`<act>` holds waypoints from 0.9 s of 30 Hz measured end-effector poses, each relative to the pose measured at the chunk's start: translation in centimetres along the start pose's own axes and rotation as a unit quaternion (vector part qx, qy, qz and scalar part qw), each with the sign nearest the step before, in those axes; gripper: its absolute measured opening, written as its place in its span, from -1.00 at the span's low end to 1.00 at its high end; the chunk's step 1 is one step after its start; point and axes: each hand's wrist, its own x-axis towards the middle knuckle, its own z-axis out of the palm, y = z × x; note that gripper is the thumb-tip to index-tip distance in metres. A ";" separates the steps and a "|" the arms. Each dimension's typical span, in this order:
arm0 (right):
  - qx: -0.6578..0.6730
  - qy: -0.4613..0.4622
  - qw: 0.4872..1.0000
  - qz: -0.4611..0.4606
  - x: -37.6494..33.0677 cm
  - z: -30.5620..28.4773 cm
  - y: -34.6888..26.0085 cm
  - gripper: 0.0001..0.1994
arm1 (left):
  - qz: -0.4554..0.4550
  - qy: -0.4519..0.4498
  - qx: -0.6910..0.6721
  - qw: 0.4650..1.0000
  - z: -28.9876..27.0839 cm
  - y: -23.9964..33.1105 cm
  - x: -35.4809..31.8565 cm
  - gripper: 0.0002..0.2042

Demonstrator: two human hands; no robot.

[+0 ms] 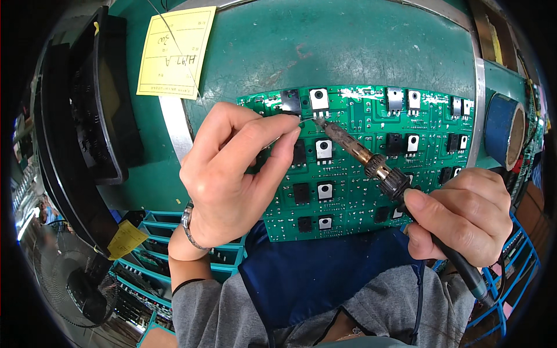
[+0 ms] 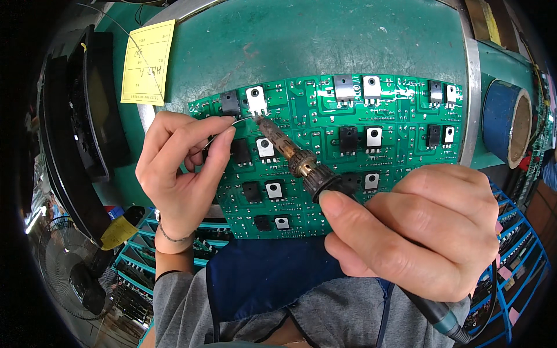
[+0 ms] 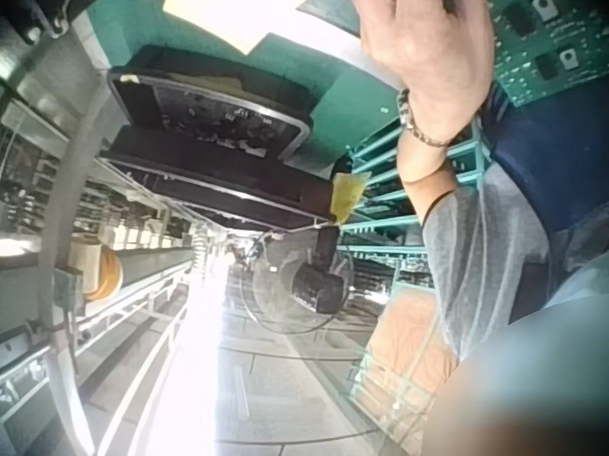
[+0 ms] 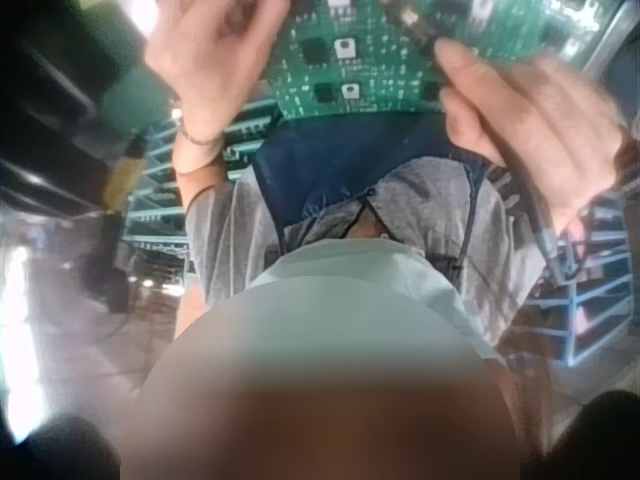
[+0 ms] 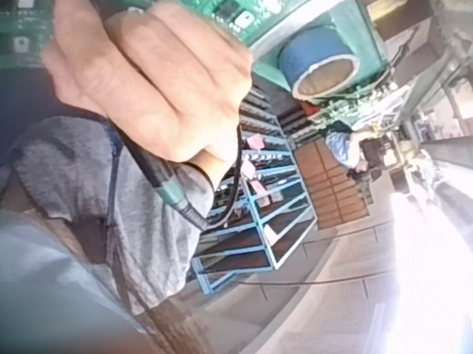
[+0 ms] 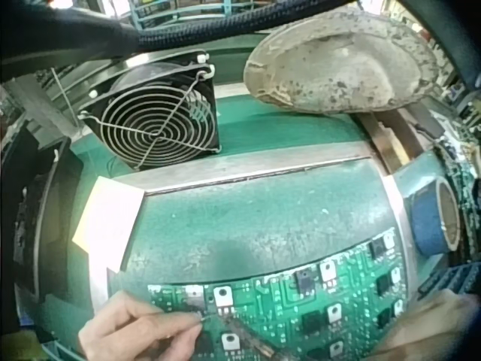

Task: The person solders electronic components onto a printed circuit board using a soldering iron and solder wire.

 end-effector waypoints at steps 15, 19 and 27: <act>0.002 -0.030 1.000 0.005 0.0 -1.2 -0.4 -0.73 | -0.057 0.004 -0.050 0.997 -0.4 0.5 0.1 -0.78; -0.001 -0.023 1.000 0.005 -0.6 -1.5 -0.5 -0.74 | -0.012 -0.004 -0.037 0.999 -0.2 0.4 0.1 -0.79; -0.004 -0.016 1.000 -0.007 -0.6 -1.3 0.0 -0.76 | 0.029 -0.003 0.006 1.000 0.3 0.4 0.0 -0.77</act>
